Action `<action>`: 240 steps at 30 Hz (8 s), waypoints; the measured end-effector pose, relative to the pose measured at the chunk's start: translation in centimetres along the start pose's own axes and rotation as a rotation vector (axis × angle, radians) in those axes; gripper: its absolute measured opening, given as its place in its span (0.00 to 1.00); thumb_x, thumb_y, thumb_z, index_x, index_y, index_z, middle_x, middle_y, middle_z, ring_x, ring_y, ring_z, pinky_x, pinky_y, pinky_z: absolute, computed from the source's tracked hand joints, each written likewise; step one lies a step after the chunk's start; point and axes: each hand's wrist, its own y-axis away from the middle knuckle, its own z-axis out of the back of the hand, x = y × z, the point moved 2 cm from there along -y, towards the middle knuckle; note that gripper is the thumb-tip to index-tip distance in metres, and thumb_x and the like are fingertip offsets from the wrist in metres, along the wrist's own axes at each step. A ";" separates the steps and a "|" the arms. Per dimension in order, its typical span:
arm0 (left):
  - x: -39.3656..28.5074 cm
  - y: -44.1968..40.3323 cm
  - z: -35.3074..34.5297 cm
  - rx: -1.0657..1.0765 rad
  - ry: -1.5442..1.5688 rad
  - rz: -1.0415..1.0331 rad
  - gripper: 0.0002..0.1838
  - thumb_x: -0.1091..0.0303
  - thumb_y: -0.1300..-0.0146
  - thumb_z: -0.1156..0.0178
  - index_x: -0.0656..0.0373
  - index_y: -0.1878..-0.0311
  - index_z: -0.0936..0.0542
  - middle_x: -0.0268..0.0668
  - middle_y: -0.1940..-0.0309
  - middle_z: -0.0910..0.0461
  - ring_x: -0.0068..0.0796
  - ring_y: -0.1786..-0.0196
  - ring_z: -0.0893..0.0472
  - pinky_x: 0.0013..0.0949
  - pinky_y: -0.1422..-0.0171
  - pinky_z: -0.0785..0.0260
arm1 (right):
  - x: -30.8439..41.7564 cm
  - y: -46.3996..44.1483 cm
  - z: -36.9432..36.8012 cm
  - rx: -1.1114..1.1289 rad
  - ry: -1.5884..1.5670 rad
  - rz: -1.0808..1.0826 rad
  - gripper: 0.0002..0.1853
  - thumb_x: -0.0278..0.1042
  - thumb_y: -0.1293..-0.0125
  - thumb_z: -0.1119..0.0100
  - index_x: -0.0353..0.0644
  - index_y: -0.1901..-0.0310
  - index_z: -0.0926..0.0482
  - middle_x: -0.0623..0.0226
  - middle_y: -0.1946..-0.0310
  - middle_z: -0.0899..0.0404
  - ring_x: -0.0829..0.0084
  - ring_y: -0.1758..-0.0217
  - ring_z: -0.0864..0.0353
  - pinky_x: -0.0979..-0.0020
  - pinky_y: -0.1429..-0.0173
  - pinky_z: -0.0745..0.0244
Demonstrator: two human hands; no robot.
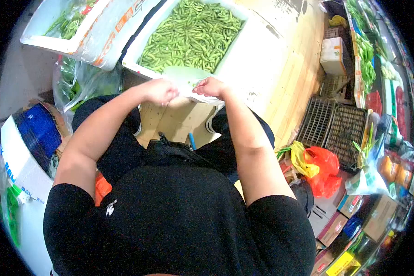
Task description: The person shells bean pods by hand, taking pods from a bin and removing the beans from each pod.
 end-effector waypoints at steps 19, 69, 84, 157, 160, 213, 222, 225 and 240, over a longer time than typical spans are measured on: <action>-3.7 1.7 4.6 -0.031 -0.194 0.020 0.17 0.67 0.46 0.44 0.62 0.52 0.28 0.45 0.63 0.25 0.46 0.59 0.24 0.43 0.55 0.31 | -0.8 -14.4 10.6 -0.526 0.719 0.133 0.15 0.28 0.47 0.50 0.47 0.57 0.21 0.54 0.58 0.22 0.57 0.53 0.25 0.64 0.46 0.31; -1.6 -4.4 7.1 -0.424 2.117 -0.260 0.22 0.48 0.33 0.62 0.57 0.64 0.27 0.33 0.74 0.26 0.29 0.70 0.26 0.30 0.63 0.32 | 15.0 4.8 -0.1 -0.501 -0.464 0.733 0.11 0.33 0.30 0.61 0.39 0.51 0.35 0.64 0.63 0.24 0.79 0.69 0.27 0.77 0.66 0.28; -0.2 -5.2 7.7 -0.466 1.885 -0.180 0.08 0.70 0.42 0.44 0.60 0.59 0.27 0.35 0.68 0.23 0.25 0.64 0.22 0.28 0.54 0.27 | 13.8 4.9 3.2 -0.188 -1.012 0.736 0.15 0.34 0.31 0.63 0.33 0.49 0.36 0.53 0.54 0.28 0.74 0.71 0.27 0.72 0.65 0.25; -7.1 3.9 16.3 -1.186 2.074 -0.125 0.11 0.68 0.36 0.53 0.67 0.60 0.30 0.42 0.65 0.28 0.38 0.60 0.26 0.47 0.43 0.36 | 11.2 13.5 3.9 -0.757 0.478 0.951 0.11 0.30 0.43 0.49 0.38 0.61 0.22 0.53 0.64 0.22 0.54 0.59 0.24 0.62 0.53 0.29; -8.8 2.8 16.6 -1.137 2.019 -0.150 0.13 0.66 0.35 0.55 0.66 0.53 0.33 0.44 0.55 0.31 0.40 0.50 0.29 0.54 0.36 0.45 | 11.3 14.1 4.2 -0.759 0.412 1.015 0.10 0.30 0.43 0.49 0.38 0.62 0.21 0.53 0.65 0.22 0.54 0.60 0.23 0.61 0.54 0.29; -5.2 -3.4 6.9 -0.683 1.658 -0.103 0.17 0.67 0.43 0.39 0.62 0.53 0.26 0.29 0.70 0.26 0.14 0.71 0.28 0.18 0.72 0.34 | 11.4 7.3 1.8 -1.051 0.132 1.053 0.07 0.22 0.47 0.41 0.37 0.65 0.22 0.60 0.72 0.23 0.70 0.71 0.22 0.74 0.66 0.27; -5.5 -4.6 7.8 -0.764 0.999 -0.034 0.16 0.65 0.41 0.41 0.64 0.53 0.24 0.29 0.70 0.23 0.13 0.74 0.30 0.17 0.72 0.38 | 10.7 7.7 4.9 -0.804 0.001 0.875 0.12 0.27 0.43 0.42 0.37 0.57 0.23 0.67 0.70 0.25 0.77 0.67 0.26 0.78 0.62 0.29; -4.5 -4.9 7.3 -0.783 0.743 -0.090 0.15 0.65 0.41 0.41 0.64 0.55 0.22 0.30 0.75 0.23 0.14 0.75 0.28 0.21 0.70 0.35 | 10.5 7.3 5.0 -0.715 0.055 0.829 0.14 0.28 0.41 0.44 0.36 0.53 0.26 0.72 0.69 0.26 0.83 0.64 0.28 0.81 0.60 0.31; -4.1 -3.1 7.4 -0.703 0.015 -0.168 0.10 0.68 0.45 0.42 0.60 0.61 0.22 0.46 0.69 0.24 0.45 0.65 0.24 0.38 0.62 0.32 | 11.2 8.1 3.2 -0.688 0.581 0.810 0.13 0.27 0.46 0.44 0.41 0.57 0.23 0.56 0.62 0.23 0.58 0.58 0.23 0.65 0.54 0.27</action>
